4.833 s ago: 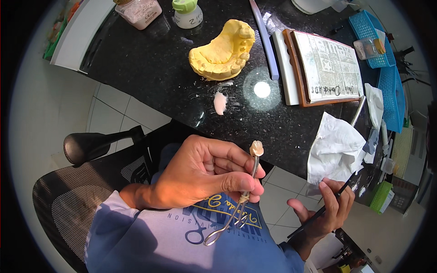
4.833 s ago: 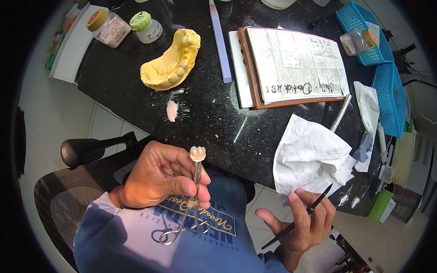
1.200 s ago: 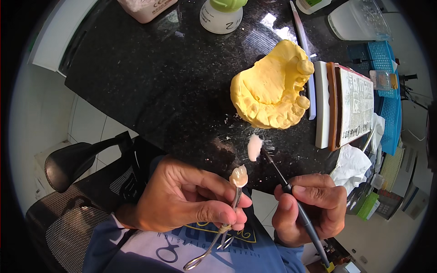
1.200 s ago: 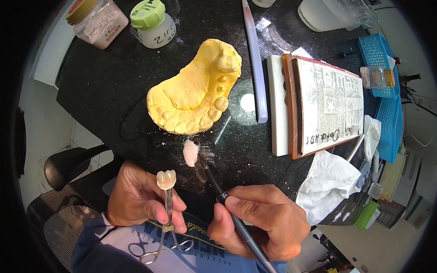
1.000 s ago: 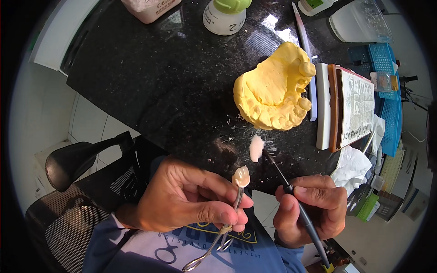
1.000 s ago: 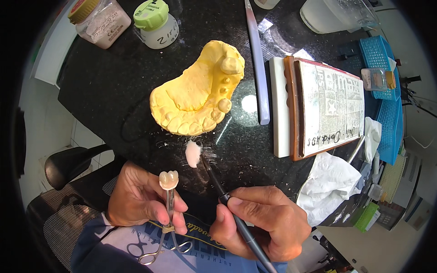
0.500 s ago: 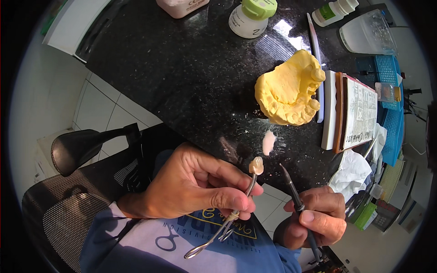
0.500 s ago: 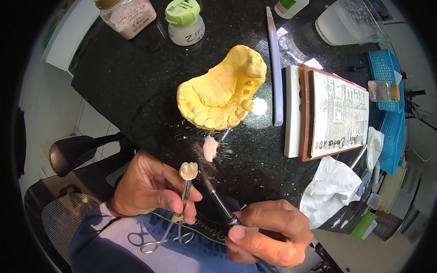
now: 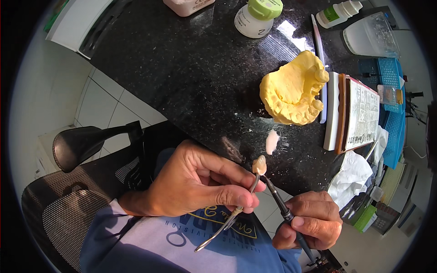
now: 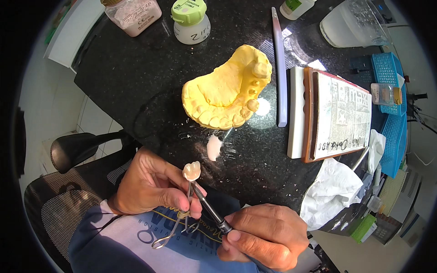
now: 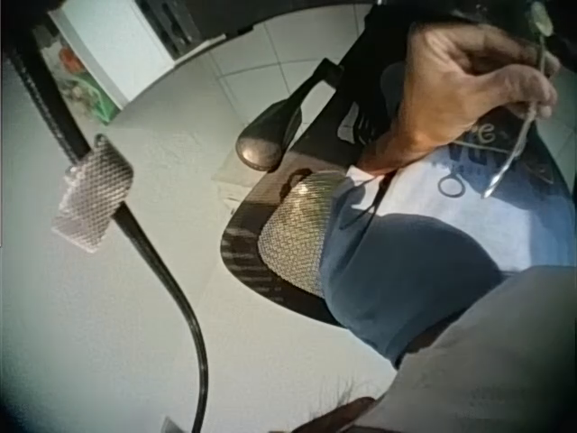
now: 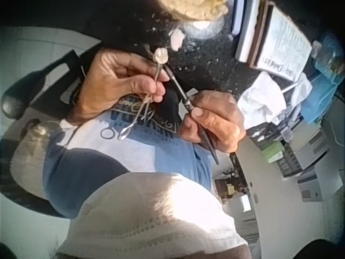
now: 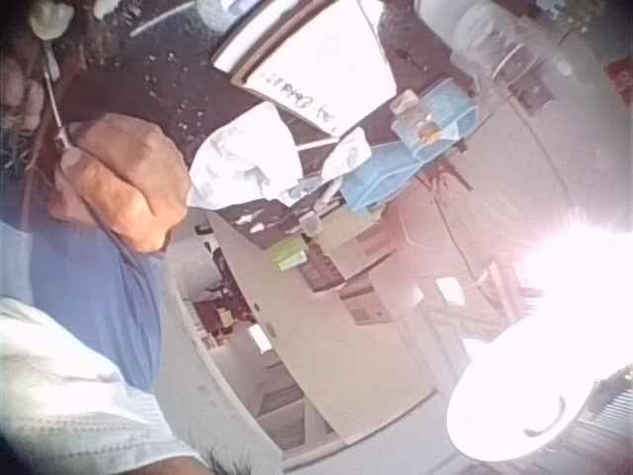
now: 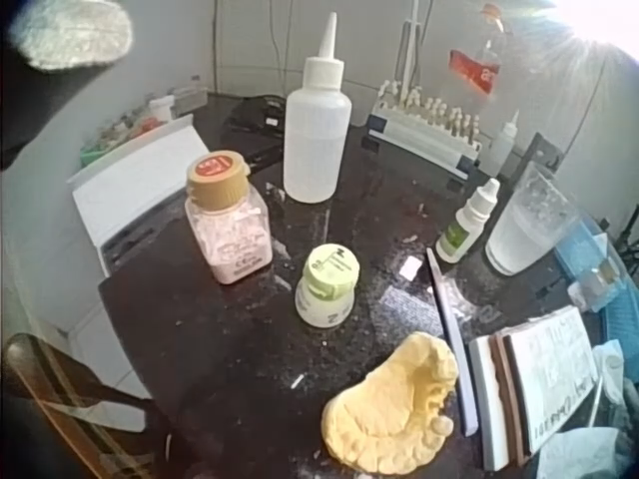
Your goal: Applying dental stain and ceramic materials to a crown prosthetic using a brush.
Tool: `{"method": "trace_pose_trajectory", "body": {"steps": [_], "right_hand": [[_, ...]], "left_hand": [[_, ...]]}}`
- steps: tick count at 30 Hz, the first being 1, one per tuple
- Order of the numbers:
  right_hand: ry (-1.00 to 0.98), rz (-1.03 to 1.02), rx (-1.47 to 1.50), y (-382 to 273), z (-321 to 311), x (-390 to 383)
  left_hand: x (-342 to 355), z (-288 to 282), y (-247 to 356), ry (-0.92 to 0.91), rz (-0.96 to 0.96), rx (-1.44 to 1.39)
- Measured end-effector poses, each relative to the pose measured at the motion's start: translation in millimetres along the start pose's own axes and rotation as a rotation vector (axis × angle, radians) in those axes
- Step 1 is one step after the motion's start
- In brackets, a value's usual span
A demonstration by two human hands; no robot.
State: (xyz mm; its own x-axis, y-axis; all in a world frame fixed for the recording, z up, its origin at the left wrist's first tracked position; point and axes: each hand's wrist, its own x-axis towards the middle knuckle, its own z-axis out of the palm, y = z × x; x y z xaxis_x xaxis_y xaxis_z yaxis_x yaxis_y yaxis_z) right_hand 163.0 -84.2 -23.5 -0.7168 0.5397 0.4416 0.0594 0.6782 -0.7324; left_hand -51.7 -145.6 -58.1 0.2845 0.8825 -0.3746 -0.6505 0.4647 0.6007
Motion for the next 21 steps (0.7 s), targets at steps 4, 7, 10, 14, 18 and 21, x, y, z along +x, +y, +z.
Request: {"method": "trace_pose_trajectory", "body": {"steps": [4, 7, 10, 14, 18, 21], "right_hand": [[-0.002, -0.003, 0.027, 1.5, 0.8, 1.8], [-0.032, -0.011, -0.031, 0.6, -0.8, 3.1], [-0.030, 0.022, 0.087, 2.7, -1.0, -0.4], [-0.036, 0.017, 0.049, 0.1, 1.0, 1.4], [-0.038, 0.012, 0.041, 0.6, -1.0, 1.7], [-0.033, 0.016, 0.037, 1.3, -0.2, 0.9]], "left_hand": [[-0.5, 0.6, 1.9, 0.019, 0.001, 0.055], [-0.4, 0.3, 2.5, 0.019, -0.020, 0.046], [1.0, 0.4, 2.5, 0.013, -0.033, 0.053], [-1.6, -1.0, 2.6, 0.008, -0.035, 0.048], [-0.1, -0.1, 1.2, -0.001, -0.012, 0.047], [-0.3, -0.7, 1.5, 0.002, -0.030, 0.059]]}}
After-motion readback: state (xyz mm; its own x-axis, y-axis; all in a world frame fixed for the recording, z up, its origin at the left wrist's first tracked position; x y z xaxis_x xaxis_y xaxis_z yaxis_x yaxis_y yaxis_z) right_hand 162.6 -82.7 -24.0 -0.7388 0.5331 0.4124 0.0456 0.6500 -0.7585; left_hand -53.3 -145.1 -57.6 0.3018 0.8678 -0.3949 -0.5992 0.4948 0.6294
